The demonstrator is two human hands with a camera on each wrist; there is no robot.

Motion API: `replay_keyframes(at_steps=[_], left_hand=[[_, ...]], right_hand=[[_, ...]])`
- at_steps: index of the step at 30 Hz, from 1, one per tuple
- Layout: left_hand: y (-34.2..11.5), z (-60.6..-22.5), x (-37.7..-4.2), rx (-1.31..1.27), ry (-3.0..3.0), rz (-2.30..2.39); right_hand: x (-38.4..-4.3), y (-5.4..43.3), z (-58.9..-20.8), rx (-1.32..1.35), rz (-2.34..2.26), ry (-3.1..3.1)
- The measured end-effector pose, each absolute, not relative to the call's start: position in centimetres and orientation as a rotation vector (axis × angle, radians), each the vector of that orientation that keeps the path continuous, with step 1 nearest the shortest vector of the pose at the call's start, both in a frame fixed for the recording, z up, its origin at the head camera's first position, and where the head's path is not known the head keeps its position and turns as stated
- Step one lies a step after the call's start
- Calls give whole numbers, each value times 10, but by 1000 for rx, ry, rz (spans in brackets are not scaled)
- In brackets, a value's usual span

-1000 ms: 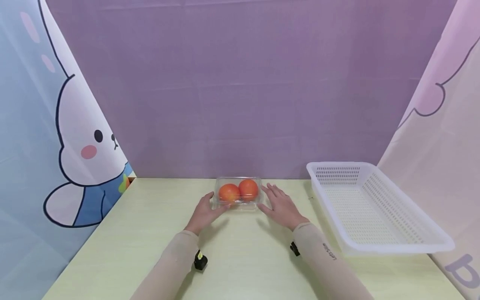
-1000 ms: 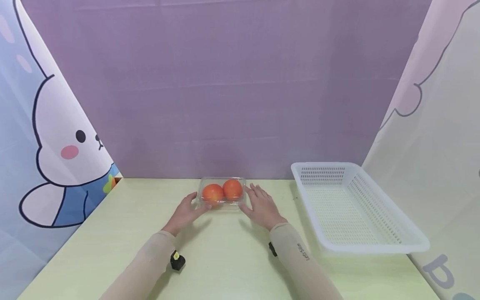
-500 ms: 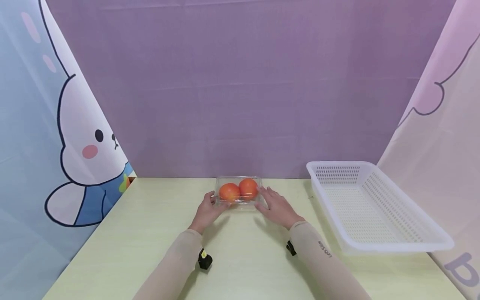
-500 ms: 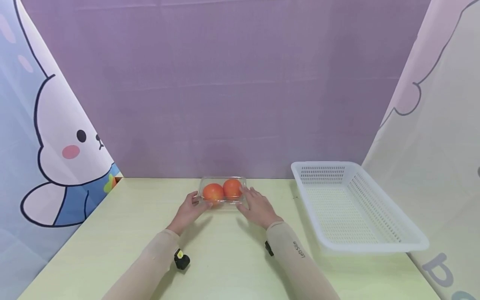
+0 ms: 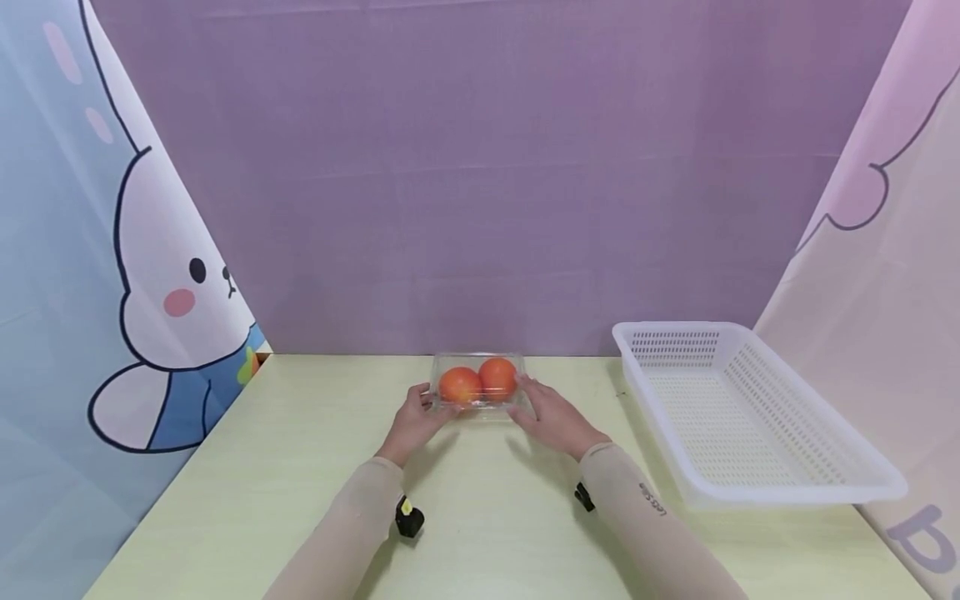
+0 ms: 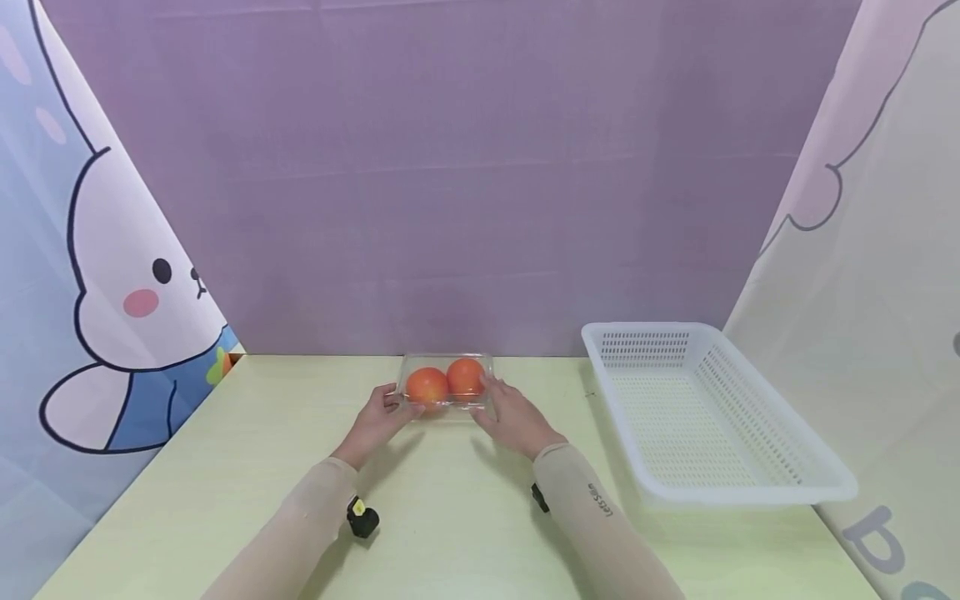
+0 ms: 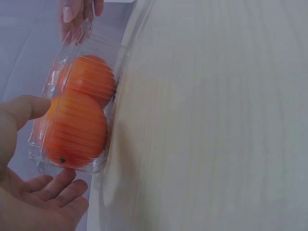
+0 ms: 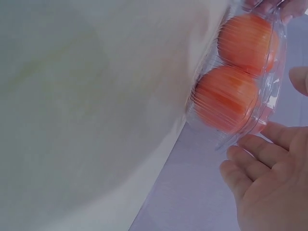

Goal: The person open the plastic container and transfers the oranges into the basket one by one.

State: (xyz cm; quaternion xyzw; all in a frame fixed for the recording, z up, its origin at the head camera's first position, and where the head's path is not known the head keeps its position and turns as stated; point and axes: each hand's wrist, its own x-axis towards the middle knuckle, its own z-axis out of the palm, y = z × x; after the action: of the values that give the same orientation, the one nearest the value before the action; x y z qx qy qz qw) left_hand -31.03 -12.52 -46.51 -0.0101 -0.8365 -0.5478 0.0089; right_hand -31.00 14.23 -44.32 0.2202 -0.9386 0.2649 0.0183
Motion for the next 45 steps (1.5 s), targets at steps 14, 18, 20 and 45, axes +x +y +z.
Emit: replay_keyframes(at_steps=[14,18,20,45], left_hand=[[-124,-464,-302,-36,-2595,-1790],[-124,-463,-300,-41,-2596,-1799],[-123,-463,-298,-35,-2593,-1811],[-94,-473,-274,-67,-2424,-1799]], right_hand=[[-310,143,-443,659,838,-2759],[-307,144,-442,650,828,-2751],[-305,145,-442,656,820,-2733],[-294,152,-438,752,852,-2686]])
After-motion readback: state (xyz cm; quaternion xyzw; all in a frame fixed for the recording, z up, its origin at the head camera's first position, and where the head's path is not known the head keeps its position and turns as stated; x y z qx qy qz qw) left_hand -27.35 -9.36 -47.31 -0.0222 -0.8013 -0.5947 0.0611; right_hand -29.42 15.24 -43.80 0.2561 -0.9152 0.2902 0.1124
